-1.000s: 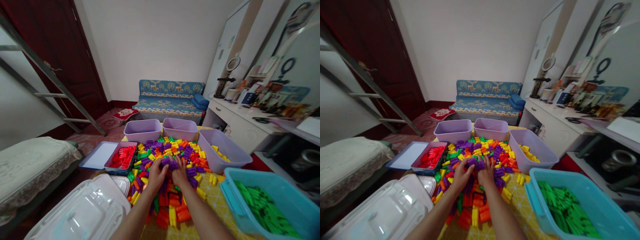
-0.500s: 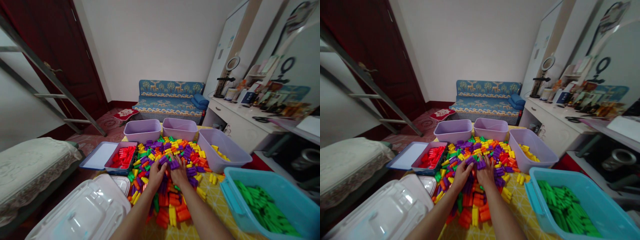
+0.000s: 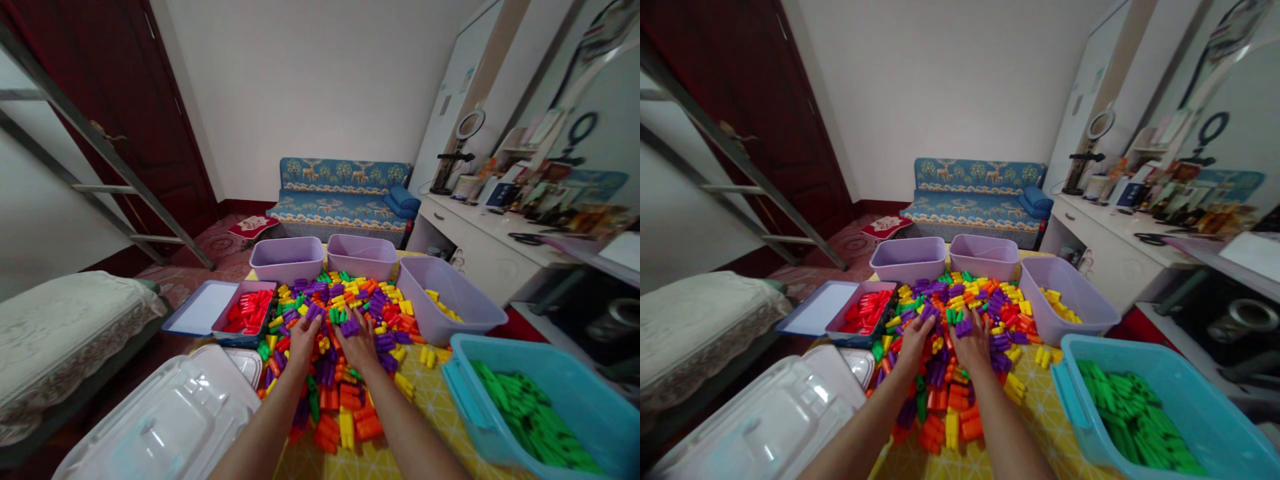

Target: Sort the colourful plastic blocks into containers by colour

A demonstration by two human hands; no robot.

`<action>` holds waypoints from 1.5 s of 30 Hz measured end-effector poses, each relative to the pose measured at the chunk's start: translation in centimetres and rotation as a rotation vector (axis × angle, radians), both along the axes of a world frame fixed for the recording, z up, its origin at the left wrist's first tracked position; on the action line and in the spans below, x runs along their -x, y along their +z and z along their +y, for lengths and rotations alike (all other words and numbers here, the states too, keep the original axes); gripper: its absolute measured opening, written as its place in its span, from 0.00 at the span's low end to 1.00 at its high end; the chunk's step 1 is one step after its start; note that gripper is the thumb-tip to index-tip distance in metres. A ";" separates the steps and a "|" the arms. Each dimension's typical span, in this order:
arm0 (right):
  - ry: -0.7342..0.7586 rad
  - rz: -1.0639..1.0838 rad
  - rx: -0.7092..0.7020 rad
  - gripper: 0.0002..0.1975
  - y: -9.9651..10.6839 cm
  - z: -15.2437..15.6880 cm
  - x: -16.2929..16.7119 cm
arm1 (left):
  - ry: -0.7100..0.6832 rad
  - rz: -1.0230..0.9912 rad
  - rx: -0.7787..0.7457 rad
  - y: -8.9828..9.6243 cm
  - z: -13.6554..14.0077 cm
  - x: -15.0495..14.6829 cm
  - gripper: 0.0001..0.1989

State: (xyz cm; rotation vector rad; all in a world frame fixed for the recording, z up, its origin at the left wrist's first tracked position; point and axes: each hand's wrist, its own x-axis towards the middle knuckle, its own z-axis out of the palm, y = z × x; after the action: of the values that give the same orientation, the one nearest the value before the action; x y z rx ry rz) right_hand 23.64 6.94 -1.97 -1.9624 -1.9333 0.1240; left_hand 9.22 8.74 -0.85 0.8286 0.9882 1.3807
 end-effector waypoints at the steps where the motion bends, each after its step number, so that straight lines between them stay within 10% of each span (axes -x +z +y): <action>1: -0.001 0.001 0.000 0.28 -0.1 0.1 0.0 | 0.008 0.007 0.000 0.1 0.2 0.1 0.27; 20: 0.011 0.020 -0.005 0.28 -0.5 0.1 -0.1 | 0.126 0.133 0.289 8.9 11.4 4.5 0.08; 38: -0.005 0.032 0.009 0.30 -0.2 0.1 0.0 | 0.123 0.271 0.171 9.3 12.1 5.7 0.22; 45: -0.003 0.027 -0.013 0.28 -0.5 0.2 0.1 | 0.018 0.506 0.030 5.3 7.7 3.7 0.17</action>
State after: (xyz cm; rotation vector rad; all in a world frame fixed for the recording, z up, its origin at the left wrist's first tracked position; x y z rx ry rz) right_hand 23.57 7.12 -2.49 -1.9454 -1.9101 0.1362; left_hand 5.50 16.41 4.44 1.1803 1.3996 1.1892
